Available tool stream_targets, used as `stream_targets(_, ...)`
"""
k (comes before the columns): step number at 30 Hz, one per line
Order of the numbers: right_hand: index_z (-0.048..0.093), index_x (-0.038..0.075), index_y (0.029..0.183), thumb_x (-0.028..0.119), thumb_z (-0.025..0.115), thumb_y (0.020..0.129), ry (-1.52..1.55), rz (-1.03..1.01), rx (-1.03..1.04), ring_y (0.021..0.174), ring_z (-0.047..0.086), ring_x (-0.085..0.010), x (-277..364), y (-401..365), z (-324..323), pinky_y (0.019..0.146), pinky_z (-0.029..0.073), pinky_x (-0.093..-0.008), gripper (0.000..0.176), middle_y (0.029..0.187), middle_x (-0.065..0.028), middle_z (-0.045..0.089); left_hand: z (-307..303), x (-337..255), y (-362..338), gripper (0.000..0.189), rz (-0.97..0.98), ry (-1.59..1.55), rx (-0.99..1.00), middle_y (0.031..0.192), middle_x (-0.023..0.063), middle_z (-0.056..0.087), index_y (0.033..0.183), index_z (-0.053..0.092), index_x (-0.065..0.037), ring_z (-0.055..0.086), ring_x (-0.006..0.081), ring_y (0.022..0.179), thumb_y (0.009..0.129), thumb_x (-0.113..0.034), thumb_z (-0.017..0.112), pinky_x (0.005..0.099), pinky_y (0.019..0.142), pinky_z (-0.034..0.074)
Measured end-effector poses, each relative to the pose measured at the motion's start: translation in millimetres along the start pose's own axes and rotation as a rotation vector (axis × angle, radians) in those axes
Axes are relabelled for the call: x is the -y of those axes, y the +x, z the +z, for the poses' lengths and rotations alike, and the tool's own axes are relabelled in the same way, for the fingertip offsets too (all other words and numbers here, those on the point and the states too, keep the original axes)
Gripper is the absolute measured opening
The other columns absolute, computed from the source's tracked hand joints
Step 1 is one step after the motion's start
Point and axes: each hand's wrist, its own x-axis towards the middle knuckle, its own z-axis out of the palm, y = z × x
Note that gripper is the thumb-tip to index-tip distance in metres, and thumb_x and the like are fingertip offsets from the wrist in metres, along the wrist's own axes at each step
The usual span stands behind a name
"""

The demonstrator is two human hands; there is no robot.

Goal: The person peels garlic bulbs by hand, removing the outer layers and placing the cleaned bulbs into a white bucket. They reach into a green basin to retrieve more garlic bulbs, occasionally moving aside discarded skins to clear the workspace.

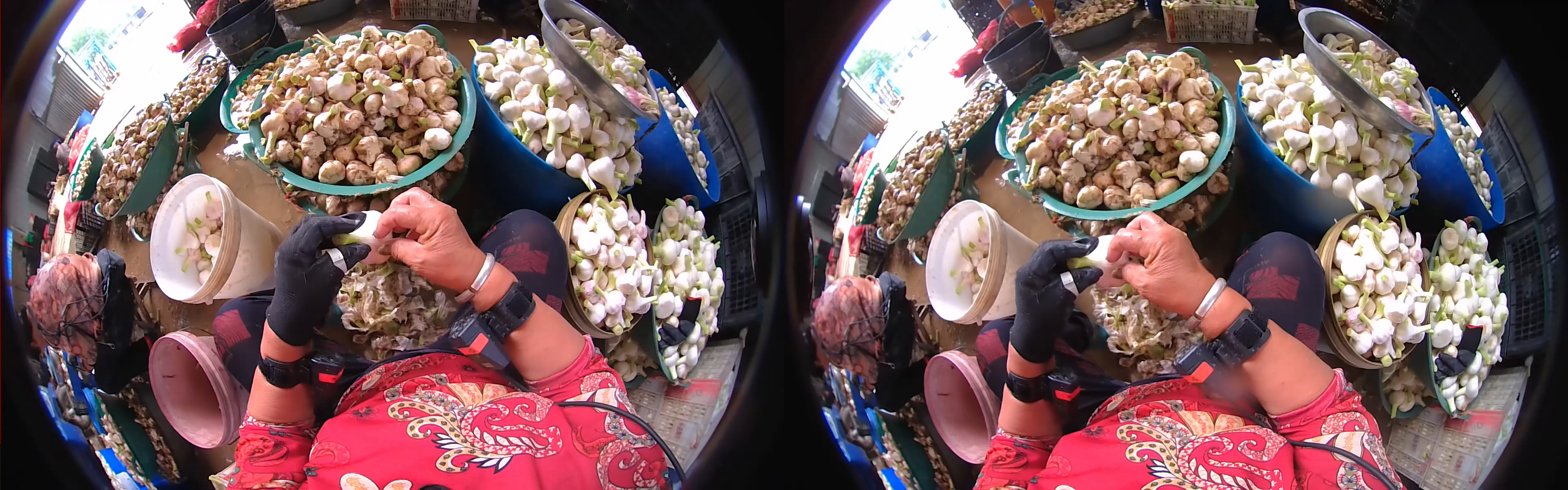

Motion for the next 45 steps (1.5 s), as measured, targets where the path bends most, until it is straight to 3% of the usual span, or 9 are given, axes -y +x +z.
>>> stream_targets(9,0.055,0.006,0.075,0.008,0.058,0.070,-0.273,-0.046,0.230,0.072,0.056,-0.0312,10.5,3.2,-6.8,0.064,0.046,-0.0398,0.006,0.075,-0.0128,0.053,-7.4,-4.0,3.0,0.028,0.132,0.189,0.095,0.093,0.0078,0.065,0.097,0.066,-0.005,0.062,0.0171,0.083,0.071,-0.004,0.074,0.0285,0.074,0.049)
stream_targets(17,0.057,0.002,0.064,0.008,0.061,0.068,-0.302,0.405,-0.112,0.055,0.059,-0.0190,-33.6,-15.6,-23.3,0.054,0.047,-0.0306,0.008,0.064,-0.0126,0.061,-9.1,19.8,-8.6,0.027,-0.352,-1.086,-0.215,0.097,0.0102,0.064,0.108,0.057,0.000,0.063,0.0207,0.083,0.095,-0.023,0.050,0.0326,0.072,0.052)
stream_targets(21,0.066,0.003,0.076,0.017,0.062,0.078,0.070,0.423,0.307,0.061,0.059,-0.0100,-24.7,-5.6,-4.7,0.058,0.048,-0.0267,0.015,0.067,-0.0062,0.064,-3.1,22.8,-8.4,0.025,-0.239,-0.833,-0.153,0.102,0.0114,0.060,0.112,0.057,0.000,0.062,0.0205,0.085,0.097,-0.018,0.045,0.0313,0.070,0.052)
stream_targets(23,0.064,0.002,0.076,0.019,0.063,0.081,0.308,0.581,0.262,0.059,0.059,-0.0095,-13.9,1.9,3.6,0.056,0.048,-0.0259,0.018,0.066,-0.0031,0.061,-2.4,21.5,-6.4,0.026,0.243,0.224,-0.113,0.101,0.0112,0.058,0.114,0.056,0.000,0.062,0.0199,0.086,0.097,-0.014,0.045,0.0298,0.068,0.053)
stream_targets(27,0.059,0.004,0.072,0.018,0.065,0.083,0.291,0.512,0.234,0.052,0.056,-0.0089,-22.0,7.1,9.5,0.048,0.046,-0.0240,0.019,0.062,-0.0001,0.056,-44.7,16.3,-6.4,0.022,0.239,0.407,0.038,0.098,0.0105,0.058,0.110,0.060,0.002,0.061,0.0178,0.085,0.094,-0.009,0.050,0.0284,0.064,0.053)
stream_targets(29,0.057,0.007,0.074,0.017,0.064,0.085,0.321,0.625,0.181,0.054,0.056,-0.0067,-14.8,14.4,-7.6,0.049,0.045,-0.0206,0.017,0.063,0.0015,0.056,-104.0,33.3,0.9,0.020,-0.087,-0.060,-0.290,0.089,0.0087,0.061,0.107,0.062,0.000,0.061,0.0169,0.082,0.091,-0.009,0.053,0.0274,0.070,0.051)
stream_targets(33,0.060,0.005,0.086,0.011,0.063,0.083,0.601,0.673,-0.032,0.059,0.060,-0.0087,-31.3,23.2,-38.1,0.052,0.047,-0.0218,0.007,0.073,-0.0009,0.060,-191.9,35.1,20.7,0.012,0.074,0.887,-0.405,0.086,0.0093,0.066,0.092,0.067,-0.001,0.062,0.0194,0.084,0.085,-0.007,0.060,0.0306,0.079,0.047)
stream_targets(40,0.059,0.006,0.096,0.013,0.059,0.087,0.735,0.735,-0.213,0.069,0.062,-0.0114,-60.5,27.0,-50.1,0.060,0.049,-0.0250,0.011,0.079,-0.0024,0.061,-26.9,58.9,123.1,0.035,0.121,0.707,0.112,0.090,0.0154,0.063,0.109,0.062,-0.002,0.062,0.0275,0.083,0.077,-0.013,0.069,0.0347,0.076,0.049)
stream_targets(45,0.060,0.004,0.094,0.011,0.059,0.087,0.678,0.702,-0.183,0.069,0.062,-0.0108,-63.4,27.9,-53.6,0.059,0.049,-0.0236,0.010,0.082,-0.0036,0.063,-3.5,120.8,214.3,0.059,-0.019,0.960,-0.040,0.110,0.0210,0.055,0.126,0.052,-0.017,0.055,0.0393,0.101,0.072,-0.024,0.073,0.0445,0.085,0.046)
